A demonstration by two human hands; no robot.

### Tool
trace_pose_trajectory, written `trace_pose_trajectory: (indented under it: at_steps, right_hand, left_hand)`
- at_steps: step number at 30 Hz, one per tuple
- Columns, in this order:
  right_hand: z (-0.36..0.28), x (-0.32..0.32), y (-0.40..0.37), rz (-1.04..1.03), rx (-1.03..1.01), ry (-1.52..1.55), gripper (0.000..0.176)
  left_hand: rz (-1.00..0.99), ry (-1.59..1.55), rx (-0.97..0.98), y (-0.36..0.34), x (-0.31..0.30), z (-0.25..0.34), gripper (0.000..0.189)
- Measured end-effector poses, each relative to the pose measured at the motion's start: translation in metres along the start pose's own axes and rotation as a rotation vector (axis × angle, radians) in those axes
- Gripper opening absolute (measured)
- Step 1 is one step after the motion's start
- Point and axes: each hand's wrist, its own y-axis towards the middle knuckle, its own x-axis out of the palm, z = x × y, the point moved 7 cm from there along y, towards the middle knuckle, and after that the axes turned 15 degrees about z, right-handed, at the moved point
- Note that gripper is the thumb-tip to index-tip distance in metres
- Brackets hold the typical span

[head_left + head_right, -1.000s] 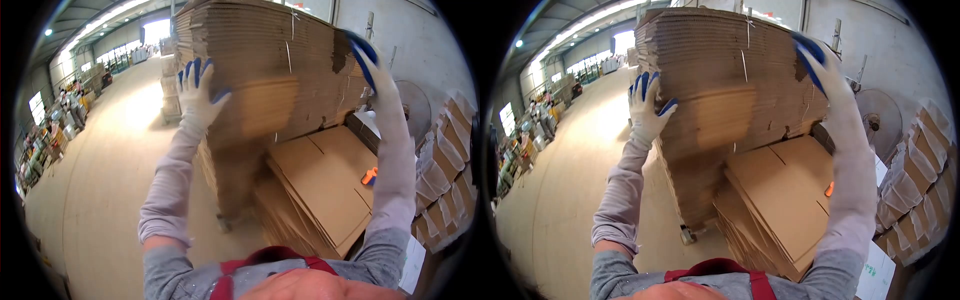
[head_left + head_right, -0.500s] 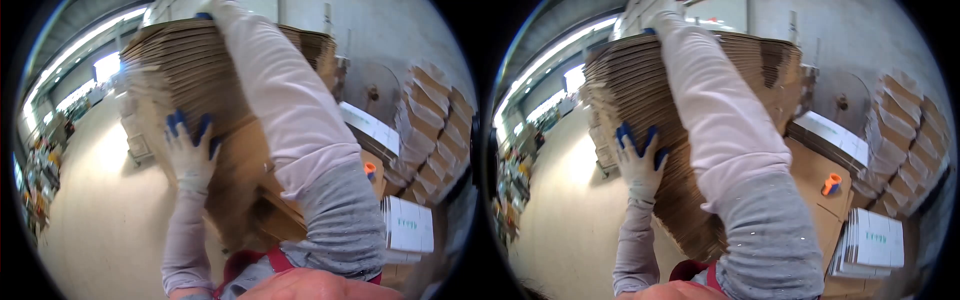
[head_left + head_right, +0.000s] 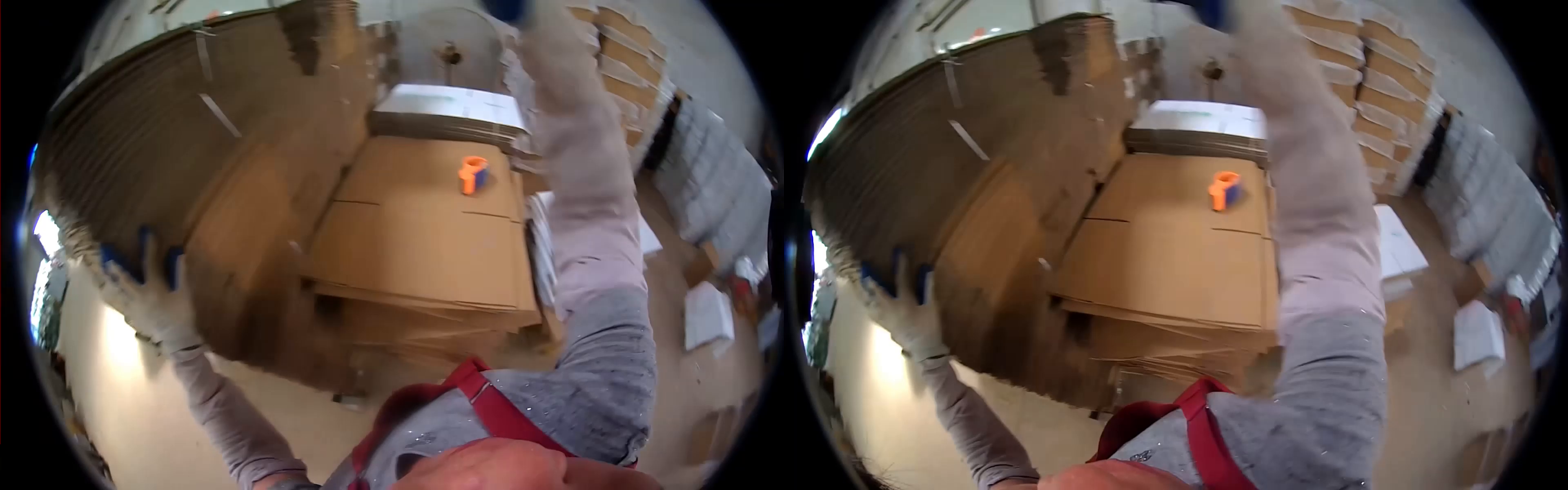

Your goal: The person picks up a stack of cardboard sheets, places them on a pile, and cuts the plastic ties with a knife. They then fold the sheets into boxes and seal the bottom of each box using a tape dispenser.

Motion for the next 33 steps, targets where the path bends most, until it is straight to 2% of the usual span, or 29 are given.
trace_pose_trajectory:
  at_steps: [1,2,3,4,5,6,7,8,9,11,13,14,15,16,17,18,19,20,21,22,23,25,27,28,29,30,31,33]
  right_hand:
    - [-0.005,-0.056,-0.043,0.129,-0.017,0.028,0.061]
    - [0.004,-0.132,-0.079,0.237,-0.028,-0.009,0.054]
    - [0.01,-0.208,-0.125,0.356,-0.03,-0.05,0.049]
    - [0.009,-0.259,-0.18,0.394,0.087,0.144,0.052]
    - [-0.001,-0.298,-0.239,0.444,0.184,0.351,0.055]
    - [-0.01,-0.335,-0.297,0.556,0.222,0.359,0.054]
    - [-0.019,-0.365,-0.357,0.666,0.256,0.375,0.053]
    - [-0.028,-0.395,-0.419,0.754,0.331,0.344,0.053]
    - [-0.037,-0.418,-0.476,0.833,0.402,0.318,0.053]
    - [-0.054,-0.451,-0.589,1.272,0.539,0.109,0.052]
    - [-0.06,-0.473,-0.653,1.361,0.633,0.026,0.049]
    - [-0.057,-0.49,-0.684,1.316,0.787,-0.024,0.046]
    - [-0.053,-0.504,-0.715,1.275,0.948,-0.063,0.044]
    - [-0.038,-0.51,-0.722,1.285,1.038,-0.142,0.041]
    - [-0.033,-0.516,-0.746,1.294,1.208,-0.213,0.04]
    - [-0.02,-0.523,-0.744,1.181,1.31,-0.265,0.039]
    - [-0.007,-0.53,-0.744,1.066,1.403,-0.311,0.038]
    - [0.009,-0.539,-0.745,0.988,1.452,-0.4,0.035]
    - [0.026,-0.552,-0.742,0.899,1.473,-0.433,0.034]
    - [0.046,-0.579,-0.75,0.691,1.317,-0.708,0.034]
    - [0.065,-0.605,-0.755,0.476,1.129,-0.965,0.036]
    - [0.083,-0.659,-0.743,0.549,1.053,-1.056,0.036]
    - [0.086,-0.715,-0.714,0.948,0.957,-0.77,0.036]
    - [0.083,-0.743,-0.696,1.025,0.966,-0.733,0.034]
    - [0.08,-0.769,-0.688,1.097,0.989,-0.69,0.033]
    - [0.079,-0.796,-0.681,1.165,0.879,-0.662,0.029]
    - [0.077,-0.822,-0.681,1.228,0.896,-0.688,0.026]
    - [0.077,-0.877,-0.695,1.267,1.02,-0.727,0.022]
  left_hand:
    - [0.077,-0.135,-0.002,0.001,0.0,-0.001,0.044]
    - [0.095,-0.179,-0.002,0.001,0.007,-0.007,0.043]
    - [-0.011,-0.099,0.005,-0.007,0.018,-0.013,0.043]
    - [-0.023,-0.046,0.016,-0.016,0.03,-0.023,0.045]
    - [-0.027,-0.024,0.061,-0.02,0.041,-0.035,0.05]
    - [-0.099,0.096,0.062,-0.022,0.046,-0.04,0.051]
    - [-0.31,0.042,-0.051,-0.023,0.054,-0.049,0.051]
    - [-0.187,0.18,0.083,-0.019,0.043,-0.045,0.051]
    - [-0.164,0.16,0.059,0.003,0.011,-0.012,0.051]
    - [-0.064,-0.128,0.119,0.037,-0.067,0.092,0.05]
    - [0.07,-0.674,0.145,0.056,-0.139,0.215,0.047]
    - [0.025,-0.855,-0.188,0.058,-0.176,0.287,0.043]
    - [-0.147,-1.131,-0.482,0.047,-0.21,0.365,0.042]
    - [-0.59,-1.299,-0.492,0.03,-0.227,0.441,0.047]
    - [-0.786,-1.348,-0.163,0.003,-0.252,0.571,0.049]
    - [-0.85,-1.527,-0.149,-0.033,-0.243,0.625,0.053]
    - [-1.078,-1.543,-0.284,-0.071,-0.238,0.667,0.053]
    - [-1.22,-1.656,-0.522,-0.099,-0.238,0.702,0.052]
    - [-1.299,-1.633,-0.596,-0.138,-0.232,0.732,0.049]
    - [-1.372,-1.564,-0.599,-0.146,-0.233,0.752,0.048]
    - [-1.326,-1.583,-0.678,-0.169,-0.225,0.774,0.049]
    - [-1.402,-1.553,-0.831,-0.218,-0.202,0.813,0.047]
    - [-1.575,-1.459,-1.117,-0.26,-0.172,0.846,0.045]
    - [-1.596,-1.437,-1.35,-0.278,-0.16,0.858,0.046]
    - [-1.557,-1.405,-1.328,-0.287,-0.148,0.863,0.043]
    - [-1.64,-1.355,-1.47,-0.302,-0.139,0.875,0.051]
    - [-1.738,-1.277,-1.619,-0.332,-0.138,0.879,0.058]
    - [-2.067,-1.127,-1.842,-0.385,-0.149,0.881,0.068]
